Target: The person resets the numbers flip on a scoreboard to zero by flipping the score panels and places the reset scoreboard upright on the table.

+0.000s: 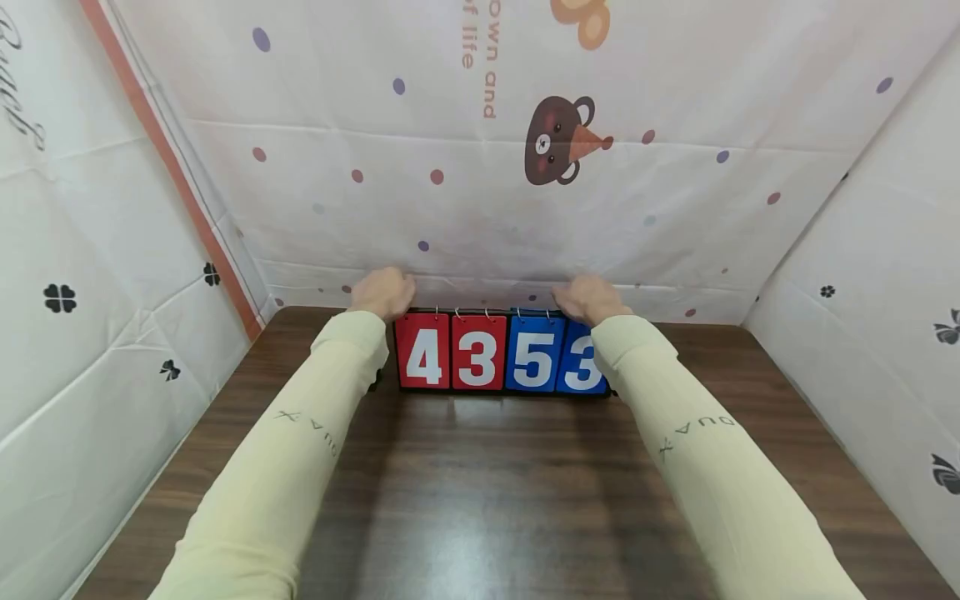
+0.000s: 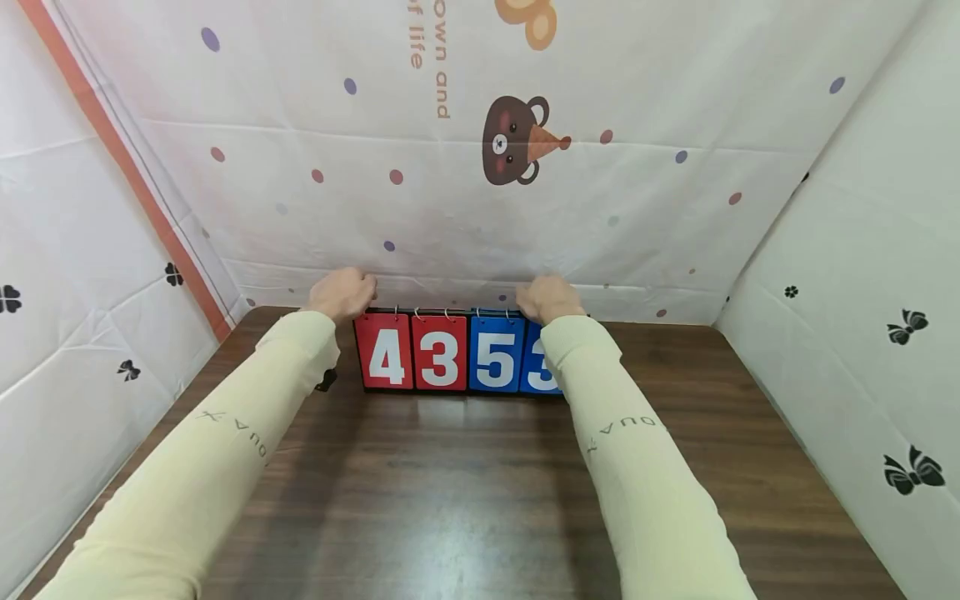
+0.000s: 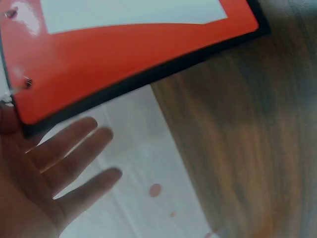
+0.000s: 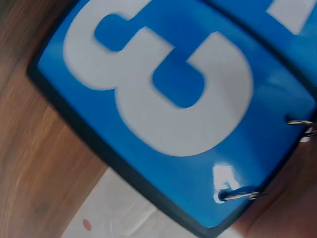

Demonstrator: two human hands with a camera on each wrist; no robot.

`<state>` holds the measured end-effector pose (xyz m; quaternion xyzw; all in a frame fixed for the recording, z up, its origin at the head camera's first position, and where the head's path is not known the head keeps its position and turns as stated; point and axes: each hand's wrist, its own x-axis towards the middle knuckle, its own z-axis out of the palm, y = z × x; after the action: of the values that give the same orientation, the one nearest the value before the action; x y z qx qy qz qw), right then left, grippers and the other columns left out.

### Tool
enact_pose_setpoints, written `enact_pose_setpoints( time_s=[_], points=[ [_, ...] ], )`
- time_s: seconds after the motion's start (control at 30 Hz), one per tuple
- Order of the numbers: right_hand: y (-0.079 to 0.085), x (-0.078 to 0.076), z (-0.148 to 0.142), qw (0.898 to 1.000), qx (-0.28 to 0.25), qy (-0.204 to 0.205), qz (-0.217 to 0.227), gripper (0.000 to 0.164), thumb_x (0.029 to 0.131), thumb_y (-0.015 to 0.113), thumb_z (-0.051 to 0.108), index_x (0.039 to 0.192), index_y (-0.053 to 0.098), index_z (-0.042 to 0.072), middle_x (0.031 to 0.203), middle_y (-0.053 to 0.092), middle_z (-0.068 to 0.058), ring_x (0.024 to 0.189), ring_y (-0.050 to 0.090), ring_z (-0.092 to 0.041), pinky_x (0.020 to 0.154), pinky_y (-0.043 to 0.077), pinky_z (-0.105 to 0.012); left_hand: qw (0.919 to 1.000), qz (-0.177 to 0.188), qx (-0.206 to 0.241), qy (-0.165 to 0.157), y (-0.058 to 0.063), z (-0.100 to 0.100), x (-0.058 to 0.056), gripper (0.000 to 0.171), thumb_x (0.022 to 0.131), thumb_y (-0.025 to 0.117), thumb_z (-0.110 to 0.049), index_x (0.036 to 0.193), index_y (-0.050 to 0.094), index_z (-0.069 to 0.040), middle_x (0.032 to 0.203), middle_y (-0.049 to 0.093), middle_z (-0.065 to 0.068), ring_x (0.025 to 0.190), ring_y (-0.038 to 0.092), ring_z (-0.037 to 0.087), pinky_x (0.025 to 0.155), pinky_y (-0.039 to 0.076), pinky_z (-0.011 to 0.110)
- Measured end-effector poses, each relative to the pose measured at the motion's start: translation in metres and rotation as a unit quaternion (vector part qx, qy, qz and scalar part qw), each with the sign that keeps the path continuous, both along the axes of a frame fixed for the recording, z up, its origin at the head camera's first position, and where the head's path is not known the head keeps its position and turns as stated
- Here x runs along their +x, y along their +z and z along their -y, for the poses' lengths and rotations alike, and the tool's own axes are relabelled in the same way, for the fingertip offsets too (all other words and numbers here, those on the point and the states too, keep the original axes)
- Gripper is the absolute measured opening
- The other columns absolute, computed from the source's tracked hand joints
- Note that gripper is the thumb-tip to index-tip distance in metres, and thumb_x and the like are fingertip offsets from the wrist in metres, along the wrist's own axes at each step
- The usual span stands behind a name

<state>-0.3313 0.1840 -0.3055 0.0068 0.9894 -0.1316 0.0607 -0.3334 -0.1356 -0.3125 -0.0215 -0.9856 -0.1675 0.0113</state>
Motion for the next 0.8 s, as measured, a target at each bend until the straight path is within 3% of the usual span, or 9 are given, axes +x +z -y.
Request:
enact_pose_setpoints(
  time_s=[0.03,0.1,0.2,0.33,0.6,0.73,0.8],
  points=[
    [0.001,0.002,0.001,1.0,0.006,-0.013,0.01,0.046,0.098,0.036,0.04,0.1,0.062,0.003,0.101,0.061,-0.017,0.086,0.059,-0.031,0.074,0.052,-0.044,0.9999,-0.006,0.011,0.009,-0.004,0.004,0.001,0.047,0.101,0.022,-0.036,0.072,0.05,-0.011,0.068,0.05,0.007,0.07,0.052,0.024,0.06,0.042,0.038],
    [0.004,0.006,0.003,0.999,0.022,-0.032,0.03,0.034,0.093,0.04,0.031,0.072,0.053,0.008,0.073,0.052,-0.008,0.061,0.051,-0.021,0.054,0.045,-0.034,0.9989,-0.017,0.034,0.028,-0.012,0.011,0.004,0.049,0.1,0.023,-0.038,0.068,0.049,-0.011,0.066,0.051,0.007,0.068,0.052,0.024,0.06,0.042,0.038],
    [0.008,0.01,0.007,0.997,0.044,-0.037,0.049,0.029,0.086,0.041,0.022,0.058,0.039,0.015,0.055,0.035,0.001,0.045,0.033,-0.013,0.042,0.03,-0.027,0.9958,-0.027,0.062,0.061,-0.023,0.02,0.008,0.05,0.098,0.025,-0.043,0.072,0.053,-0.011,0.072,0.056,0.009,0.073,0.054,0.025,0.064,0.044,0.041],
    [0.015,0.013,0.012,0.995,0.069,-0.042,0.058,0.031,0.088,0.04,0.023,0.058,0.038,0.016,0.053,0.032,0.003,0.043,0.027,-0.01,0.041,0.027,-0.025,0.9918,-0.023,0.091,0.086,-0.033,0.028,0.012,0.058,0.096,0.023,-0.053,0.085,0.058,-0.008,0.084,0.06,0.013,0.081,0.056,0.029,0.07,0.045,0.045],
    [0.023,0.019,0.008,0.991,0.103,-0.068,0.054,0.033,0.092,0.042,0.035,0.071,0.051,0.011,0.067,0.043,-0.003,0.059,0.047,-0.016,0.05,0.037,-0.027,0.9849,0.031,0.147,0.085,-0.042,0.028,0.02,0.063,0.092,0.023,-0.057,0.079,0.059,-0.006,0.079,0.064,0.016,0.074,0.057,0.028,0.065,0.043,0.039],
    [0.024,0.019,0.001,0.991,0.098,-0.068,0.058,0.03,0.091,0.042,0.032,0.079,0.057,0.008,0.069,0.044,-0.004,0.062,0.046,-0.016,0.051,0.035,-0.027,0.9717,0.068,0.216,0.068,-0.042,0.027,0.025,0.069,0.092,0.024,-0.061,0.089,0.064,-0.004,0.089,0.069,0.019,0.086,0.063,0.032,0.075,0.046,0.041],
    [0.024,0.02,-0.001,0.992,0.099,-0.063,0.056,0.03,0.091,0.041,0.03,0.078,0.057,0.008,0.068,0.043,-0.004,0.062,0.046,-0.017,0.052,0.035,-0.028,0.9595,0.079,0.263,0.064,-0.044,0.027,0.028,0.069,0.092,0.028,-0.064,0.093,0.063,-0.004,0.09,0.068,0.018,0.091,0.063,0.033,0.08,0.048,0.044]
  ],
)
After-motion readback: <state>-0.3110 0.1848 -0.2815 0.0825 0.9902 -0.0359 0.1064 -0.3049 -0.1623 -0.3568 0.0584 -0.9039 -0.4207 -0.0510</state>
